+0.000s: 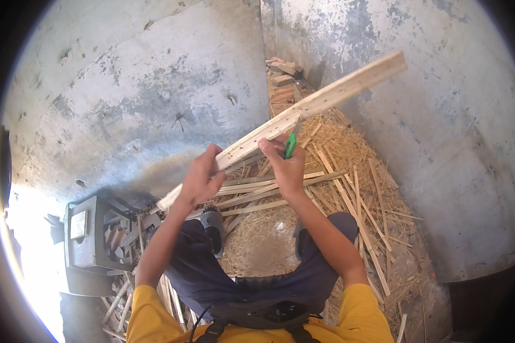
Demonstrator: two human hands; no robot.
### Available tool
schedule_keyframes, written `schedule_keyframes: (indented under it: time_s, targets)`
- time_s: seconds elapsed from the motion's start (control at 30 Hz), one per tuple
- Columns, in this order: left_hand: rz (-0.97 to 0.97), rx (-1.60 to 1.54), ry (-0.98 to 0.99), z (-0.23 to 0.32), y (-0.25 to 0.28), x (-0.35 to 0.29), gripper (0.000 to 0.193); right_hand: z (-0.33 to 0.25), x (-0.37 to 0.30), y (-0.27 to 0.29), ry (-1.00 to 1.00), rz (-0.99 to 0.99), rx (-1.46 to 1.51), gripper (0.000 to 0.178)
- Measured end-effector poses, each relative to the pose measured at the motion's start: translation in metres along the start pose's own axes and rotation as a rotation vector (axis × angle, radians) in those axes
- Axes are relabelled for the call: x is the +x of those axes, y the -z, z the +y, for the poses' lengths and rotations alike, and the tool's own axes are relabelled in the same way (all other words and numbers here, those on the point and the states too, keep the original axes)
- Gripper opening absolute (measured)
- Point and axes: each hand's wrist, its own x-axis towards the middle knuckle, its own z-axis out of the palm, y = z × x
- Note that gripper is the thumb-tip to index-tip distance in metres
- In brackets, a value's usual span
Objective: The person holds a piece of wood and uses a small utility knife to shave thin strips from its surface, followed by a larger machete-like blade to continue the shaving process.
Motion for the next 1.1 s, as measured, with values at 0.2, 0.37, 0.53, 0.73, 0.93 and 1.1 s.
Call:
schedule_keyframes:
  time_s: [0.2, 0.37, 0.53, 0.73, 0.93, 1.1]
  targets:
    - [-0.147, -0.135, 0.18, 0.034, 0.055, -0.013, 0.037, -0.003, -0.006, 0.017, 0.04, -0.052, -0.085, 0.027]
    - [-0.33, -0.686, 0.44, 0.027, 0.049, -0.064, 0.043, -0.008, -0.02, 0.024, 0.14, -0.268, -0.158, 0.036]
    - [-0.418, -0.491, 0.509, 0.056, 0.028, -0.1, 0.049, -0.014, -0.029, 0.011, -0.134, -0.361, -0.095, 0.04]
    - [-0.144, -0.335, 0.253, 0.049, 0.0, -0.131, 0.064, -0.013, -0.026, 0.015, -0.279, -0.306, -0.09, 0.032]
    - [-0.213, -0.013, 0.532, 0.06, 0.003, -0.171, 0.057, -0.013, -0.019, 0.016, -0.216, -0.178, -0.157, 0.027]
    - [-0.088, -0.124, 0.528, 0.063, -0.004, -0.192, 0.037, -0.011, -0.01, 0.025, -0.212, -0.152, -0.221, 0.033]
